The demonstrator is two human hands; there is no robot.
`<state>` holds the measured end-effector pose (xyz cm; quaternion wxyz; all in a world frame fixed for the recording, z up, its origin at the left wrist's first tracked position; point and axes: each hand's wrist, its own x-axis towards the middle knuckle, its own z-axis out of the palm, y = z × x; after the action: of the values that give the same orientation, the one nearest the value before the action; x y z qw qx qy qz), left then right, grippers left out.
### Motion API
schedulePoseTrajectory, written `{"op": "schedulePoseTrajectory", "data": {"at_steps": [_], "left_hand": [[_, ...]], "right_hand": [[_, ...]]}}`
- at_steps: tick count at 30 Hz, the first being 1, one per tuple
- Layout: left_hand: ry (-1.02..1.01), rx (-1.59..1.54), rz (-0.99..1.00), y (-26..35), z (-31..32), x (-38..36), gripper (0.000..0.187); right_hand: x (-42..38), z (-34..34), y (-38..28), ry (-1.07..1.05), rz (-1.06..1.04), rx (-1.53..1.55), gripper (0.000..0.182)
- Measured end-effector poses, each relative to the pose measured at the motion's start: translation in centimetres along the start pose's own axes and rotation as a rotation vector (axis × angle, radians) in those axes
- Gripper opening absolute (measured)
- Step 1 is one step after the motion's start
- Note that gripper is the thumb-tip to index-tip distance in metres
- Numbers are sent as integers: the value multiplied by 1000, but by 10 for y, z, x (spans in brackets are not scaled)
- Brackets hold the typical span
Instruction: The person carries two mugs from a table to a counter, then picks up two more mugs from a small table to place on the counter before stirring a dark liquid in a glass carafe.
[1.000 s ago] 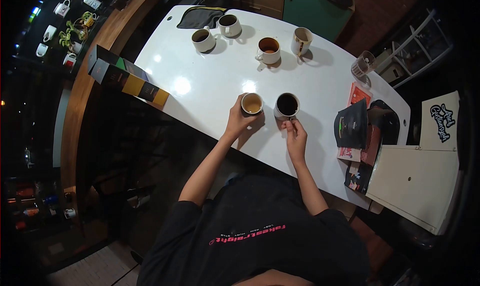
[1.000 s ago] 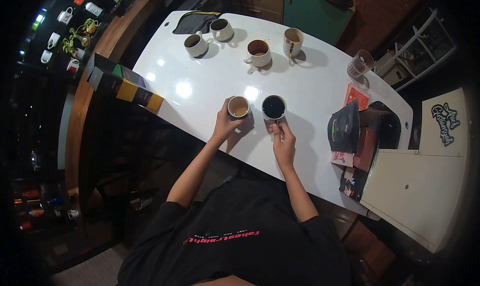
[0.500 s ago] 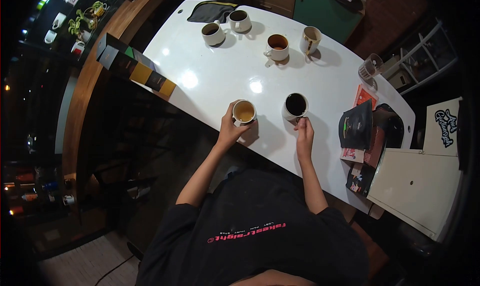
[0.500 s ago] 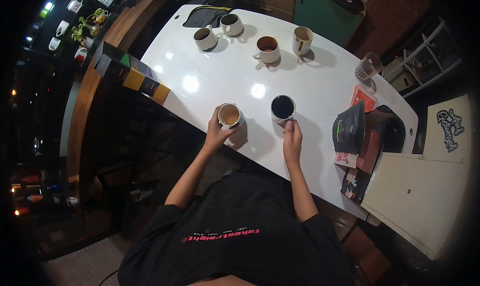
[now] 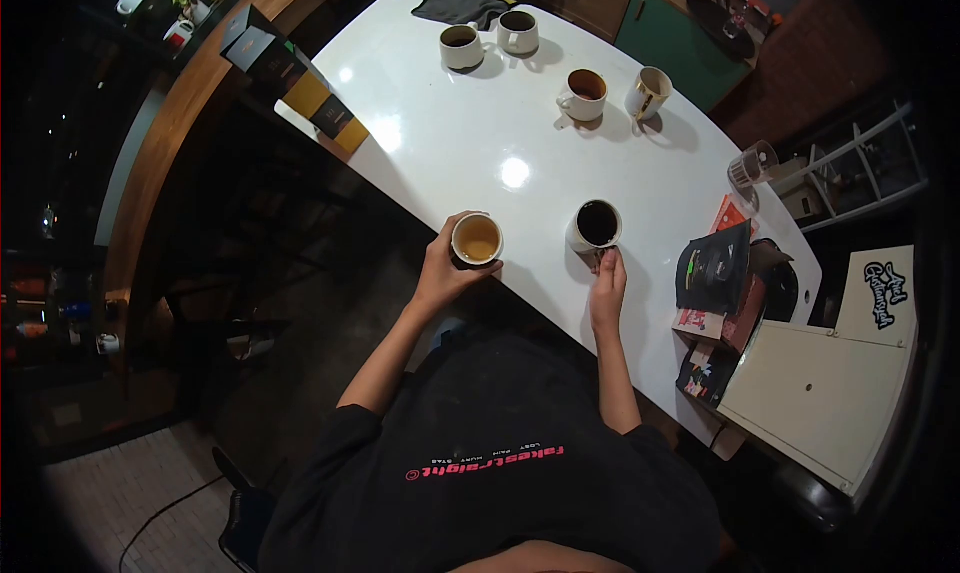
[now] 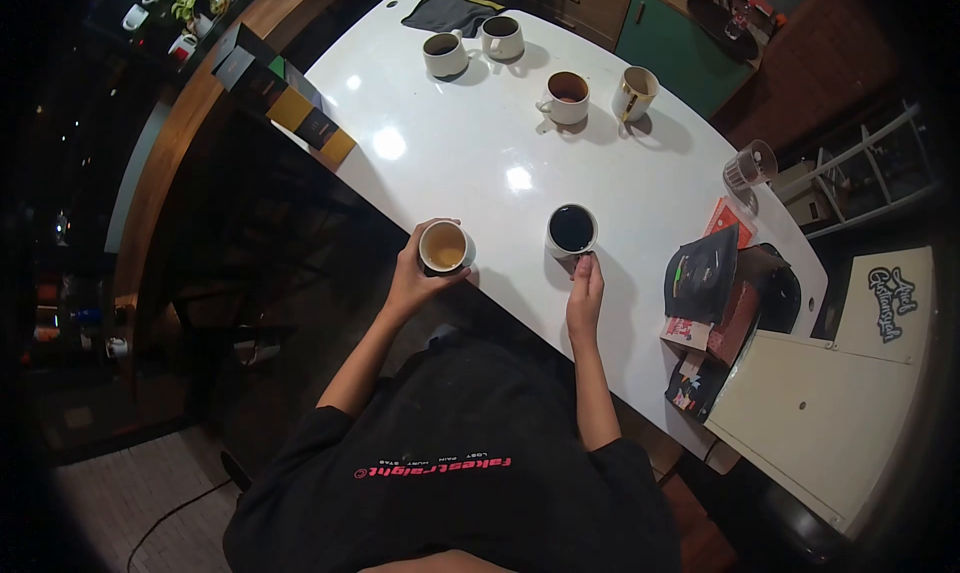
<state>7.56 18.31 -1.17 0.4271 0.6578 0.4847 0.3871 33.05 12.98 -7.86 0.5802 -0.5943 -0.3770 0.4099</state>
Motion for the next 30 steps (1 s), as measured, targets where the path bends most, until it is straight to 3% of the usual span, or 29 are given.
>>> {"op": "schedulePoseTrajectory", "data": {"at_steps": [8,12,15,17,23,26,29,30], "left_hand": [[96,13,-3,5,-20,-19,65],[174,-21,-32,3,-37,-35,66],[260,-2,-26,8,-59,-50,67],[328,31,-37,16,-76,-63,67],[584,81,-108,24,-127,-113,68],[716,121,-157,31,-161,-140,67],[840,154,-208,35,-192,-175,66],[882,166,-231,36,-203,-188,65]], "right_hand": [[-16,14,-17,-135,47,133,31],[-16,24,-26,-305,50,160,32],[-17,51,-56,-372,132,175,36],[-15,72,-67,-474,39,206,34],[-10,135,-85,-774,21,202,35],[-16,185,-101,-908,34,190,46],[-39,240,-126,-1004,49,114,44],[-35,254,-108,-1066,91,189,46]]}}
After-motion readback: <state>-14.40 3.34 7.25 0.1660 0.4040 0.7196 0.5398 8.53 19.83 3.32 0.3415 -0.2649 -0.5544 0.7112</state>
